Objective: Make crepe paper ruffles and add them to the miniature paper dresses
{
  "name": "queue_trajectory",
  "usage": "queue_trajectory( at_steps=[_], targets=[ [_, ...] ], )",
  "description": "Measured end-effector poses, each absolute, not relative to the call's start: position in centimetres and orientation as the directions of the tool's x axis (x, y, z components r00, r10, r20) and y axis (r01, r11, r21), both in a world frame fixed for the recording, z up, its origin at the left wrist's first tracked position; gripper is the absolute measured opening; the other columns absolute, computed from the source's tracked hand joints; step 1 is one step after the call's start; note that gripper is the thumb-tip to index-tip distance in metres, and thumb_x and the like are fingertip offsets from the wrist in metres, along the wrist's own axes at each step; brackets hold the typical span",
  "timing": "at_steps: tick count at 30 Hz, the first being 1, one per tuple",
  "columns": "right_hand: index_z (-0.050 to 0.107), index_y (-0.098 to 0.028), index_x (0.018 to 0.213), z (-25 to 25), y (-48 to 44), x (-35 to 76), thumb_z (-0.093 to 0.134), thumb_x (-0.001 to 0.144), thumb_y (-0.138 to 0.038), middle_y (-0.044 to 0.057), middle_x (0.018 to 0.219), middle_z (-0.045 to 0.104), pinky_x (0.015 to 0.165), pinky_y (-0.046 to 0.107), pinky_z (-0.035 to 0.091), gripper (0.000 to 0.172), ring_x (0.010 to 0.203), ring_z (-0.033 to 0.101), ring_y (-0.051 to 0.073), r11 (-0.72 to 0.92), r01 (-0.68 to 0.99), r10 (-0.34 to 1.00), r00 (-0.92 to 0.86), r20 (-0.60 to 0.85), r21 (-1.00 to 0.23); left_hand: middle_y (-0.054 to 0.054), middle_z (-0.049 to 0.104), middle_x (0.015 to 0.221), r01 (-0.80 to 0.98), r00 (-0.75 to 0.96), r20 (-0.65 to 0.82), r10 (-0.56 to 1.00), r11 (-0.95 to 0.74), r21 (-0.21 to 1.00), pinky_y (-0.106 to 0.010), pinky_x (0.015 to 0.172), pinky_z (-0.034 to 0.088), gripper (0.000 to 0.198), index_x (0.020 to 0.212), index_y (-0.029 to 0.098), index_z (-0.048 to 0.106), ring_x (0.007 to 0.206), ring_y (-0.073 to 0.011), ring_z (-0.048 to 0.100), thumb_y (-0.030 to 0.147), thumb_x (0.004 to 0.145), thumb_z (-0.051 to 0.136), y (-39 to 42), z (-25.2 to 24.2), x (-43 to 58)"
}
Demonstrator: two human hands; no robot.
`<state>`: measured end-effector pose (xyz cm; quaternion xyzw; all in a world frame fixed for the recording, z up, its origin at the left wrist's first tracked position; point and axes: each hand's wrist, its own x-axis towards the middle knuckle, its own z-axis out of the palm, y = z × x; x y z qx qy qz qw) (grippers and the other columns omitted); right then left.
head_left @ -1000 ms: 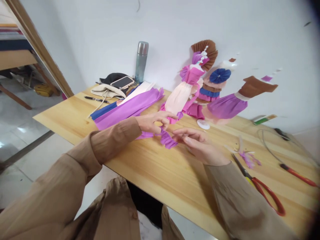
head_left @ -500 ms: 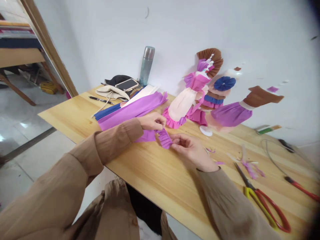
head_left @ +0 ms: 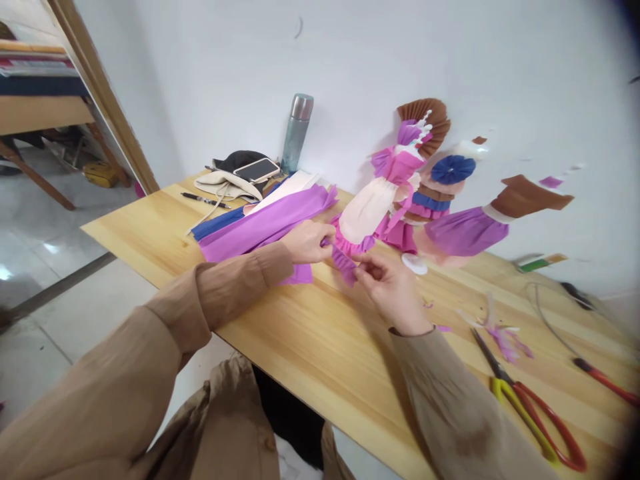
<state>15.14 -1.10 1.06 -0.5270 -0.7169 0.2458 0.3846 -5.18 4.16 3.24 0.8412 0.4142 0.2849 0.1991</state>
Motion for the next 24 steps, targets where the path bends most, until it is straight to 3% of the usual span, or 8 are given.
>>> queue_trajectory(
  at_steps=[7,11,17,22,24],
  targets=[
    [0.070,-0.016,0.101,1.4,-0.4,14.4,0.061,0.076,-0.034,0.002,0.065,0.064,0.059,0.032,0.048,0.033,0.059,0.059,0.017,0.343,0.587,0.936,-0.153,0.316,-0.733,-0.003,0.063,0.070,0.646,0.449,0.362,0.817,-0.576,0.500,-0.029,0.064,0.037,0.007,0.074,0.018,0.058,0.063,-0.0153,0.053,0.015,0.077,0.052,4.7,2.9,-5.1],
    [0.070,-0.016,0.095,1.9,0.3,14.3,0.063,0.073,-0.032,0.004,0.068,0.067,0.060,0.034,0.049,0.027,0.062,0.062,0.019,0.343,0.621,0.930,-0.119,0.348,-0.705,-0.003,0.061,0.068,0.653,0.441,0.375,0.815,-0.578,0.489,-0.030,0.065,0.038,0.011,0.068,0.018,0.056,0.063,-0.0156,0.052,0.016,0.078,0.053,5.4,3.1,-5.1],
    [0.070,-0.019,0.086,2.2,1.0,14.0,0.065,0.074,-0.031,0.005,0.072,0.070,0.063,0.036,0.054,0.018,0.066,0.065,0.021,0.328,0.639,0.927,-0.076,0.368,-0.696,-0.004,0.065,0.074,0.646,0.398,0.368,0.840,-0.542,0.538,-0.030,0.069,0.042,0.009,0.075,0.016,0.063,0.069,-0.0168,0.057,0.015,0.075,0.054,6.5,4.0,-5.5],
    [0.071,-0.018,0.089,2.4,1.1,13.6,0.065,0.072,-0.033,0.007,0.075,0.072,0.060,0.034,0.054,0.023,0.068,0.068,0.022,0.303,0.624,0.933,-0.042,0.357,-0.720,-0.008,0.069,0.082,0.658,0.414,0.398,0.819,-0.571,0.490,-0.035,0.075,0.045,0.028,0.099,0.015,0.069,0.077,-0.0220,0.062,0.014,0.078,0.050,6.3,4.4,-5.5],
    [0.072,-0.017,0.090,2.7,0.9,13.6,0.066,0.072,-0.034,0.007,0.075,0.072,0.061,0.034,0.055,0.025,0.068,0.068,0.022,0.288,0.610,0.939,-0.026,0.344,-0.738,-0.006,0.069,0.084,0.608,0.417,0.386,0.823,-0.568,0.555,-0.036,0.078,0.047,0.040,0.115,0.016,0.066,0.077,-0.0215,0.063,0.014,0.078,0.051,6.1,4.5,-5.4]
  ],
)
